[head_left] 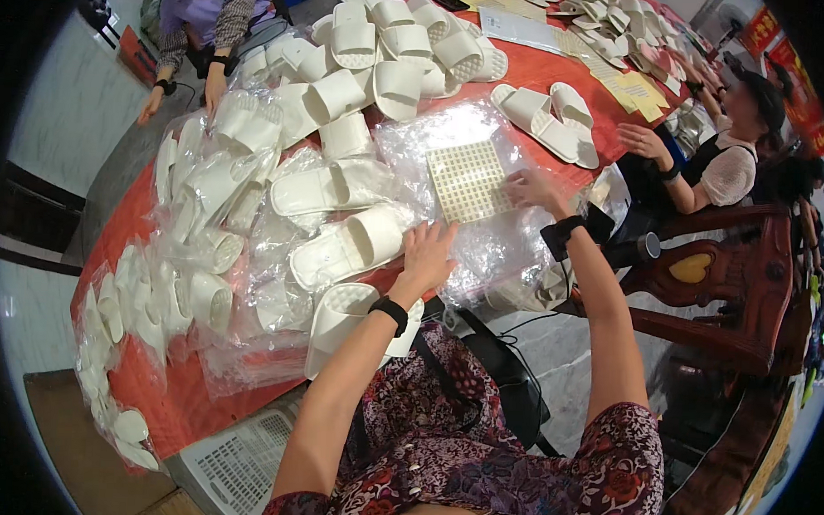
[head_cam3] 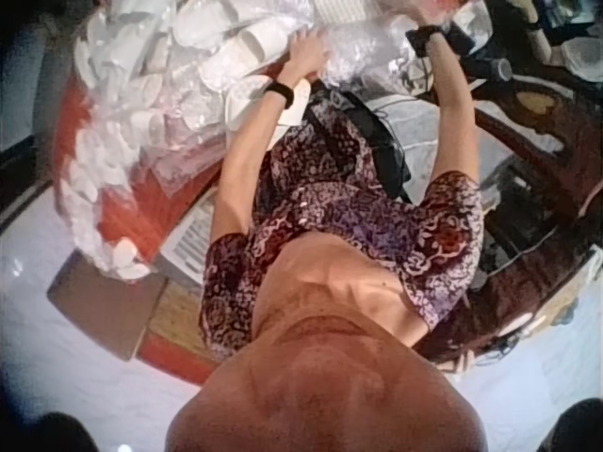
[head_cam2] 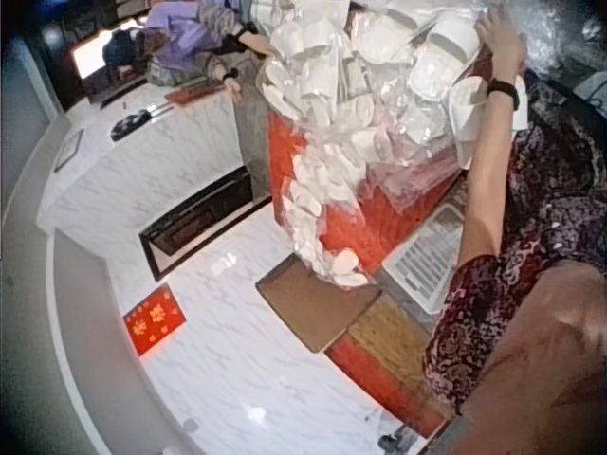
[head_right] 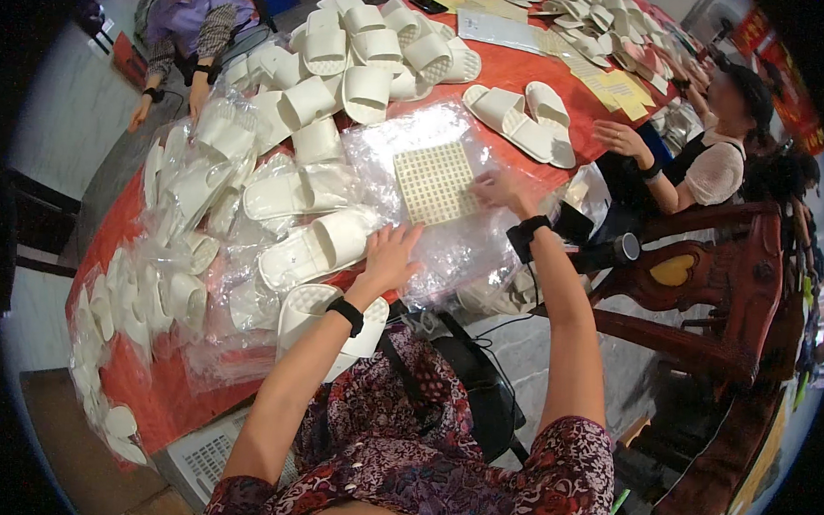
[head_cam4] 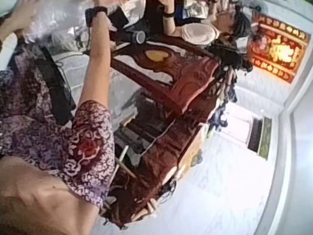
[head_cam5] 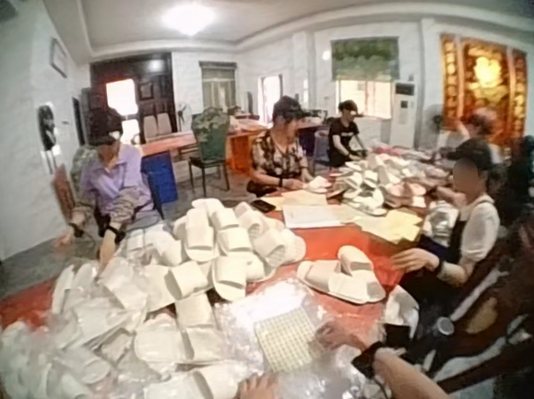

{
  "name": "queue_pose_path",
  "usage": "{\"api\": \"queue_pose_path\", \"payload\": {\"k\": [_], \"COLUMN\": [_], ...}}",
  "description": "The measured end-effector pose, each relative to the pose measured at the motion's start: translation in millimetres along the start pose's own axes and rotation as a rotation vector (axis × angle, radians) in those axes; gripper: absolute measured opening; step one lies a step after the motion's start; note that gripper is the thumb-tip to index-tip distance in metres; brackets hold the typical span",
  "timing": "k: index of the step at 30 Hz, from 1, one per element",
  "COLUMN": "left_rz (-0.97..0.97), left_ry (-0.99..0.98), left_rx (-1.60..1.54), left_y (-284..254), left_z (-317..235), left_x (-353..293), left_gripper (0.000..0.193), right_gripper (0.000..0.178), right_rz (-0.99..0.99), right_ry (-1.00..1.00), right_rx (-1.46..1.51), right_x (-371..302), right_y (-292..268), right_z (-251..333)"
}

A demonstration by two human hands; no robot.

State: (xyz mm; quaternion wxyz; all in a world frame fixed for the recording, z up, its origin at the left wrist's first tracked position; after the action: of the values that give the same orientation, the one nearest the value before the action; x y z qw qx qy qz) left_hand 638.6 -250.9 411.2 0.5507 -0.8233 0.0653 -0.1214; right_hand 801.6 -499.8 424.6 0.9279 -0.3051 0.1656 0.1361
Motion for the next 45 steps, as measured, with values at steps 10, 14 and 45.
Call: {"api": "queue_pose_path", "payload": {"k": [10,14,45], "left_rz": [-0.017,0.022,-0.103], "left_ry": [0.051,0.037,0.122], "left_rx": [-0.018,0.003,-0.03], "left_y": [10,9,31], "left_z": [-4,-6,-1], "left_x": [4,5,15], "left_gripper": [0.072,0.076,0.059], "right_gripper": [0.047,0.046,0.02], "right_rz": [-0.369,-0.508,0.659], "right_ry": [-0.233,-0.235,0.054], "right_rx": [-0.344,-0.529,0.55], "right_x": [16,3,-238], "right_y": [7,15,13], "right_z": [-19,0,-36]}}
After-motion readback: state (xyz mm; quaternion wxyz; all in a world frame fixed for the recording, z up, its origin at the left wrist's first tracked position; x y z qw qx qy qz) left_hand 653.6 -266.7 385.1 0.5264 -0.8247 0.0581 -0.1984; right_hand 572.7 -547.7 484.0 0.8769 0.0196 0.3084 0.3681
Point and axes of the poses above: each hand's wrist, its own x-axis towards the middle knuckle, its own y-axis out of the palm, z = x × y, the point moved 2 cm from there along x, towards the middle knuckle, and after that the axes turned 9 degrees about -z, right-handed, at the moved point
